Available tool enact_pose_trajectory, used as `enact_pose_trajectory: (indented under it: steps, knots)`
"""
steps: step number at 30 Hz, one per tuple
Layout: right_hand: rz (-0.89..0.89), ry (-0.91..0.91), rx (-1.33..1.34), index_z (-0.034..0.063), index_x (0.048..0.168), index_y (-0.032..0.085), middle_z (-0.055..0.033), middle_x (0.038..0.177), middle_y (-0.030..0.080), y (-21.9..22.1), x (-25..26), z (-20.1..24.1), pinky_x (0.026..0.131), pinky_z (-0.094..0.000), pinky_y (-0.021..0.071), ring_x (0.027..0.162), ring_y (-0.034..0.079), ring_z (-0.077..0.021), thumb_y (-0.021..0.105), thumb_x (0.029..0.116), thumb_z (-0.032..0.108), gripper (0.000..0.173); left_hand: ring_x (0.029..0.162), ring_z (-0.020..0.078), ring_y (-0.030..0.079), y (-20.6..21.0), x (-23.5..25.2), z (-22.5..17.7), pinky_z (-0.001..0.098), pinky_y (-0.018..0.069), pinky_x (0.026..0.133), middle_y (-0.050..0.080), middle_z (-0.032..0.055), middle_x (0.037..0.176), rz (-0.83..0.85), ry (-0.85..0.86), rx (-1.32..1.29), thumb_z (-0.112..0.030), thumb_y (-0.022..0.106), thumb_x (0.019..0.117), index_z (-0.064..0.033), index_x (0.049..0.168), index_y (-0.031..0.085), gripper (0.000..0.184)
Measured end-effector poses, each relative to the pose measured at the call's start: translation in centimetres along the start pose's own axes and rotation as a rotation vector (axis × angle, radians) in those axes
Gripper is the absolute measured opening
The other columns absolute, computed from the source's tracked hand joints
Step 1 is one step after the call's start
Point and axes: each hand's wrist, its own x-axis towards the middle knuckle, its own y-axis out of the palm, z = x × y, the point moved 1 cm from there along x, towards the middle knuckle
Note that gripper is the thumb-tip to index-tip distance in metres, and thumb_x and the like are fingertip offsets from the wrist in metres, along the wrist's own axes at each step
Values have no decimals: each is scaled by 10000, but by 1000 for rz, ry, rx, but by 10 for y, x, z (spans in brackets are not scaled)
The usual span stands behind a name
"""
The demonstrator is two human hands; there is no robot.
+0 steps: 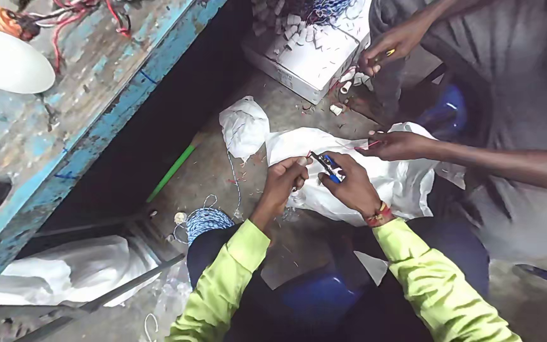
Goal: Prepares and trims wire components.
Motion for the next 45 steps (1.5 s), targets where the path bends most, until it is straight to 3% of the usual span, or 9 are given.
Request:
enact_pose_trajectory:
  steps: [3,18,27,45]
  knots:
    - [9,10,-8,91,1334,642,-172,1198,657,0,2,-1,839,-498,560,1067,648,-310,751,850,182,504,599,57,528,1,2,1,204,487,580,606,-9,747,-8,3,-36,-209,507,1072,-61,1068,700,243]
    - [1,-77,-31,55,1301,665,-183,1186,673,1,-1,-3,869,-535,547,1073,654,-338,747,782,131,531,591,42,519,5,0,6,181,459,545,618,-7,777,-17,-31,-93,-236,456,1092,-81,1018,686,287]
    - [26,-38,17,75,1335,633,-184,1266,639,6,-1,-4,930,-528,534,1157,622,-339,749,803,147,549,598,50,536,8,0,8,188,482,554,608,-6,779,-24,-52,-130,-246,452,1098,-90,1061,663,266]
    - [-7,-70,-39,58,1326,635,-197,1228,647,8,-3,-4,912,-545,528,1127,626,-360,733,792,146,550,588,50,508,15,-3,14,182,446,537,607,2,778,-75,42,-42,-299,444,1106,-96,1076,646,289]
